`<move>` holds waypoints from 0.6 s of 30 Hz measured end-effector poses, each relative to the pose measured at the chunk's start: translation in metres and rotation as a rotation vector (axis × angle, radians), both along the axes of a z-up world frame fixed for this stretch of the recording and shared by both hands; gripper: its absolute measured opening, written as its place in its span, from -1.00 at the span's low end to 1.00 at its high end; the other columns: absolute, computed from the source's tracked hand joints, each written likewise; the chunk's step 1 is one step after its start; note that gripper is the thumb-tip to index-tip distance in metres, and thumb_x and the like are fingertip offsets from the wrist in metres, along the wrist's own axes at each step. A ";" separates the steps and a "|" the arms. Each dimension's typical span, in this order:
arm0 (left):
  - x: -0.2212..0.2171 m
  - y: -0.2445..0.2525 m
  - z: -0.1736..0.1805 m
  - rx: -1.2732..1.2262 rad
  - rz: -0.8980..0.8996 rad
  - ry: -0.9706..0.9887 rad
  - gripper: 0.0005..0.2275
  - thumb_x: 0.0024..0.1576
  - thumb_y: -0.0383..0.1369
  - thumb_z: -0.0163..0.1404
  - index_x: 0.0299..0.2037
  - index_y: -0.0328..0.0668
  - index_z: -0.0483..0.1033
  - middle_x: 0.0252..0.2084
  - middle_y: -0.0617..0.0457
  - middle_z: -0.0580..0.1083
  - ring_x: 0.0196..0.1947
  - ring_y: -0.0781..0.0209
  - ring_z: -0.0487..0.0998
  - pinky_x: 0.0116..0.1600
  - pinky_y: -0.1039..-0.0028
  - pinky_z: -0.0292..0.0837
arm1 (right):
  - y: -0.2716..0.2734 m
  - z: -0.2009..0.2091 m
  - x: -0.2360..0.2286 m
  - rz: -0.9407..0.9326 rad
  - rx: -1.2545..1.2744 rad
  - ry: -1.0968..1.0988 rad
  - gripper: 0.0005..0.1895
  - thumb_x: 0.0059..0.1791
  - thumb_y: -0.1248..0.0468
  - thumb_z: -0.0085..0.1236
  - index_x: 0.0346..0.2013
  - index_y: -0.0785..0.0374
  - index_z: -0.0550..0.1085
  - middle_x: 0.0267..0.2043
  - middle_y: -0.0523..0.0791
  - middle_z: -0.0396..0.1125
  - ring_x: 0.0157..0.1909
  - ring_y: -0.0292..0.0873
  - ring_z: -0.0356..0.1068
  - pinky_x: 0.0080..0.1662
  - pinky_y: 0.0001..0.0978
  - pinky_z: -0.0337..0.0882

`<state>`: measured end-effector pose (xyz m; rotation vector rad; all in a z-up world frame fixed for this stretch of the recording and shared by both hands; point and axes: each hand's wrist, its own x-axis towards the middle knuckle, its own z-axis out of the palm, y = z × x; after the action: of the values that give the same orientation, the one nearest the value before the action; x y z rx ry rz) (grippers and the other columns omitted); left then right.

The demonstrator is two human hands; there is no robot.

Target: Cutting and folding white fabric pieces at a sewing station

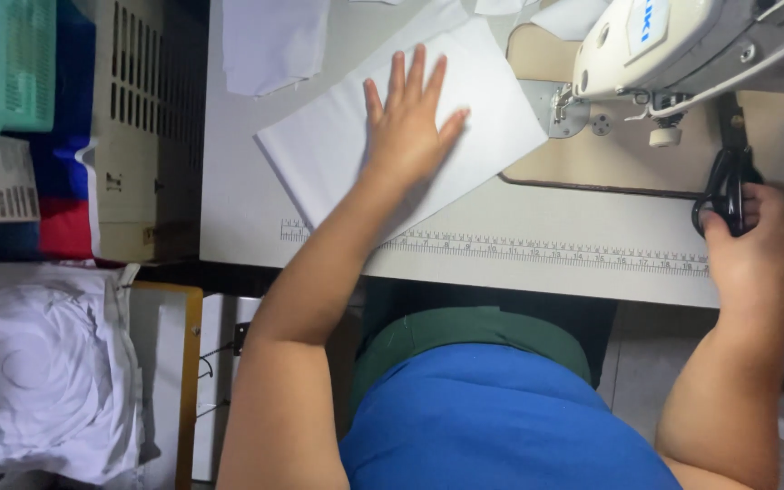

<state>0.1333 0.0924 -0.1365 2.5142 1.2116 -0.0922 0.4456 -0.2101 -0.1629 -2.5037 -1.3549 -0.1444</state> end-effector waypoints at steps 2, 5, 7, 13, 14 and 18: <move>-0.002 0.020 -0.019 0.028 0.060 -0.253 -0.49 0.28 -0.05 -0.32 0.39 0.07 -0.11 0.44 0.15 -0.19 0.44 0.05 -0.29 0.38 -0.11 -0.30 | 0.002 0.001 0.001 -0.054 -0.013 0.061 -0.59 -0.07 0.30 0.33 0.01 0.41 0.48 -0.25 -0.01 0.40 -0.25 -0.03 0.35 -0.16 -0.21 0.30; -0.044 0.025 0.036 -0.010 -0.460 -0.308 -0.62 0.28 -0.21 -0.39 0.27 -0.05 0.20 0.36 0.03 0.09 0.38 0.12 -0.12 0.35 0.04 -0.36 | -0.005 -0.012 0.015 0.024 -0.046 -0.080 -0.64 -0.07 0.24 0.37 -0.05 0.35 0.54 -0.27 -0.03 0.42 -0.23 0.00 0.37 -0.14 -0.19 0.31; -0.067 0.029 0.013 0.098 -0.595 -0.162 -0.55 0.25 -0.08 -0.39 0.33 0.06 0.06 0.39 0.05 -0.03 0.39 0.08 -0.19 0.35 0.01 -0.37 | -0.006 -0.017 0.026 0.035 -0.114 -0.111 -0.66 -0.06 0.18 0.35 -0.08 0.30 0.54 -0.28 -0.04 0.40 -0.20 0.01 0.35 -0.15 -0.18 0.30; -0.086 0.003 0.020 0.029 -0.394 0.079 -0.48 0.21 0.04 -0.45 0.38 0.22 -0.16 0.44 0.13 -0.24 0.41 0.12 -0.35 0.36 0.04 -0.52 | 0.008 0.004 0.016 -0.046 -0.193 0.169 -0.82 0.04 0.24 0.16 -0.22 0.34 0.49 -0.30 0.03 0.37 -0.20 0.04 0.34 -0.21 -0.17 0.29; -0.083 -0.003 0.024 0.012 -0.255 0.067 -0.49 0.22 0.02 -0.45 0.38 0.23 -0.16 0.43 0.15 -0.24 0.41 0.14 -0.35 0.36 0.02 -0.53 | 0.009 0.004 0.015 -0.104 -0.124 0.361 -0.89 0.08 0.37 0.13 -0.15 0.40 0.46 -0.33 0.02 0.36 -0.33 -0.04 0.36 -0.35 -0.20 0.30; -0.067 -0.021 0.003 0.060 -0.001 0.008 -0.49 0.25 0.02 -0.39 0.39 0.18 -0.13 0.43 0.10 -0.21 0.41 0.04 -0.32 0.37 -0.03 -0.45 | -0.048 -0.038 0.050 -0.048 -0.042 0.390 -0.74 0.12 0.39 0.10 0.08 0.47 0.40 -0.15 0.08 0.34 -0.18 -0.02 0.31 -0.14 -0.25 0.28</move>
<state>0.0665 0.0710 -0.1335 2.5685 1.2340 -0.0673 0.4951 -0.2577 -0.2006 -2.4312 -1.1467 0.3487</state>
